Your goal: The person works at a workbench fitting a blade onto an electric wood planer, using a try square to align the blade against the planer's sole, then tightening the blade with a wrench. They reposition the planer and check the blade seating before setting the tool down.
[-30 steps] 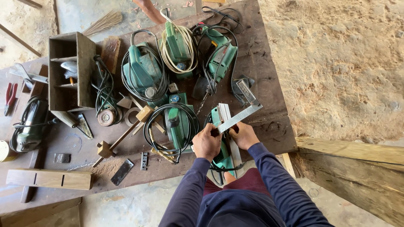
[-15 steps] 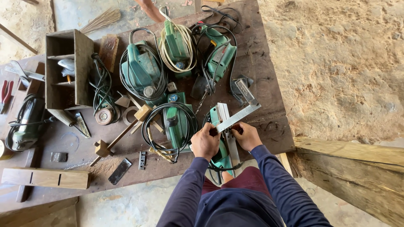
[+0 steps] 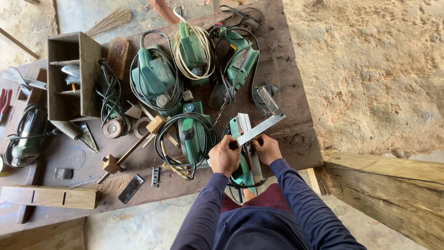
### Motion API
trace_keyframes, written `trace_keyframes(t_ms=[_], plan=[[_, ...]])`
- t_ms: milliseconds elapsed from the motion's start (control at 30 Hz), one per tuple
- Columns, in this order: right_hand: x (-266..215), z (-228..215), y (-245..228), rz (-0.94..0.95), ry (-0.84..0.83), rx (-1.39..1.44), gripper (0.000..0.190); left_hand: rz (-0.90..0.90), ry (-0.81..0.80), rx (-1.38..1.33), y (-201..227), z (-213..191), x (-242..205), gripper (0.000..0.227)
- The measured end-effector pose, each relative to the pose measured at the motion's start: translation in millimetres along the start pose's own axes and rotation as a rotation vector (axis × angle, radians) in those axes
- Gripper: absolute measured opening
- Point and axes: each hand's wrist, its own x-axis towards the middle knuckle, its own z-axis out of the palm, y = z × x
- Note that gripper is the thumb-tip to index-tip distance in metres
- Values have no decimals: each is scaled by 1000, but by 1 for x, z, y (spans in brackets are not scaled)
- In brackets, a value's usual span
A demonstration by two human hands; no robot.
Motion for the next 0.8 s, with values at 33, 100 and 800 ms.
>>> trace_keyframes(t_ms=[33, 100, 800], plan=[[1, 2, 3, -6, 1, -27, 30, -3, 1, 3, 0, 0, 0, 26], [0, 0, 2, -25, 2, -37, 29, -1, 5, -8, 2, 0, -1, 26], [-15, -15, -53, -95, -5, 84, 20, -13, 41, -7, 5, 0, -2, 25]])
